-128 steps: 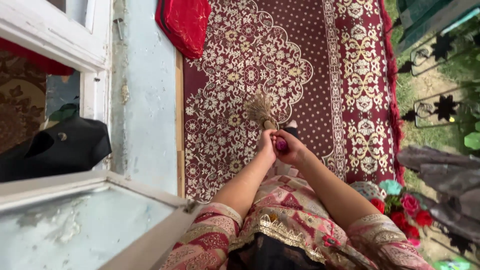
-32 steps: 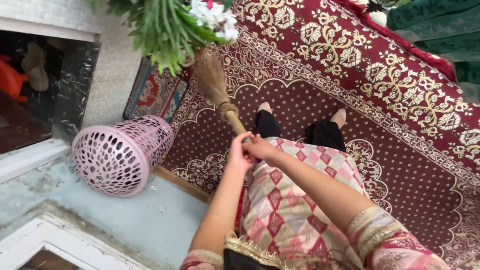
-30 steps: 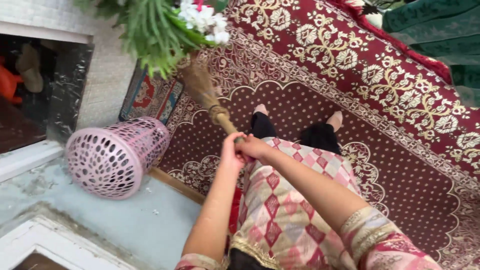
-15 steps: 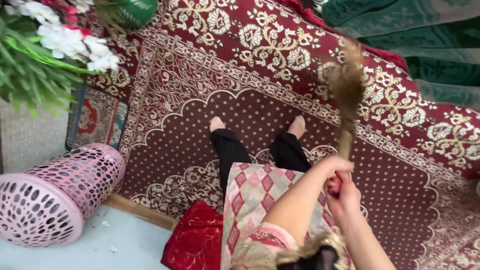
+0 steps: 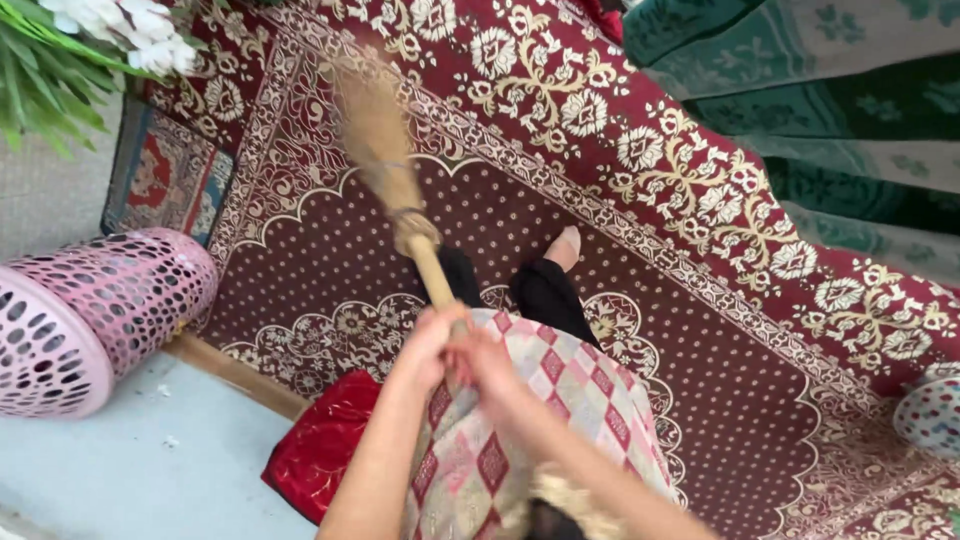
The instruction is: Sweeping a balcony floor with a broom.
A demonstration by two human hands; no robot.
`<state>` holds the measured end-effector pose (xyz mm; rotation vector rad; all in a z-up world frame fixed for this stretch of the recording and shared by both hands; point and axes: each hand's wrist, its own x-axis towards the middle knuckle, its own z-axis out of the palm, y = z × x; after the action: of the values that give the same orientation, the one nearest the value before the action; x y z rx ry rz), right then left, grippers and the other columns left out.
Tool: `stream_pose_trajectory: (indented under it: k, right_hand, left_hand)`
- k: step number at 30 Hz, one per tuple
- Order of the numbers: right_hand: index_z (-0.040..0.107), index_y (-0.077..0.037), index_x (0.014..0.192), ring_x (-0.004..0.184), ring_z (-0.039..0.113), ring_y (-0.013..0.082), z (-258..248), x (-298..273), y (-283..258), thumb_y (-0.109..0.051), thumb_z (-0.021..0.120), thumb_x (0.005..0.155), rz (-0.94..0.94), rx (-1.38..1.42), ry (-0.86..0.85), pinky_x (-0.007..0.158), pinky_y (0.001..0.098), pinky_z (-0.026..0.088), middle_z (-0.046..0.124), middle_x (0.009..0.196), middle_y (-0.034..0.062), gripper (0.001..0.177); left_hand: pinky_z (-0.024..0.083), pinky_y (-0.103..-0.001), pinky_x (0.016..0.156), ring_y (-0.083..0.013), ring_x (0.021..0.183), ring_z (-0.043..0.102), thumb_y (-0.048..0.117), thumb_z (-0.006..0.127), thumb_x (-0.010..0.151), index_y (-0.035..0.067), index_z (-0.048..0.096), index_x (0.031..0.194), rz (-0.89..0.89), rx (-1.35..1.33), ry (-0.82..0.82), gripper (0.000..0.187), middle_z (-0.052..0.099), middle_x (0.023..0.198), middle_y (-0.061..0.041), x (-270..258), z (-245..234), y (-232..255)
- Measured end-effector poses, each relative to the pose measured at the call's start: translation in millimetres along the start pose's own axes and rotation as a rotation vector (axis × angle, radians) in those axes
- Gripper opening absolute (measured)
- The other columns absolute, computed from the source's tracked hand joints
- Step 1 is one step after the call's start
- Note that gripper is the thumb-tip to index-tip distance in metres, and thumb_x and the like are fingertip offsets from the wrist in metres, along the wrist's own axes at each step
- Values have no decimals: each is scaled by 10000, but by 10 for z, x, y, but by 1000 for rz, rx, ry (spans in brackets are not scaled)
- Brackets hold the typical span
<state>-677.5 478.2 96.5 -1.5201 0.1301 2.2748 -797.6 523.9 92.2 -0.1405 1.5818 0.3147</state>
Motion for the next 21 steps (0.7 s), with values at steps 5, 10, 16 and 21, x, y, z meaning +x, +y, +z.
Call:
stream_pose_trajectory:
  k: [5,10,16,21]
  right_hand:
    - [670,-86,984,543,499,59,-1108,11,-817,-153,644,937,41,84,1,459,203,386,616,738,-24,86]
    - [613,-119,925,502,441,40,-2211,-471,-92,-214,543,1041,-114,695,398,450,177,356,583,695,-51,166]
    - [609,-108,964,603,542,47,-1804,-835,-200,-229,496,1069,-221,751,634,583,188,490,611,760,-46,196]
    - [572,-120,811,485,506,116,-1386,-610,519,-246,592,934,-20,514,351,451,251,398,591,632,-2,178]
  left_hand:
    - [442,-391,376,-231,512,605,196,678,855,-1,625,903,62,-68,144,210,632,703,-98,707,1364,-304]
    - [506,-359,432,-200,504,617,262,859,712,68,628,989,248,968,-247,410,616,655,-76,1913,2563,-1861]
    - [396,-327,353,-162,417,509,362,854,802,61,592,919,-161,858,-560,416,547,603,-22,1509,2238,-1819]
    - [282,-268,299,-125,318,384,381,763,752,178,672,896,-161,518,-542,265,506,530,18,399,1376,-1346]
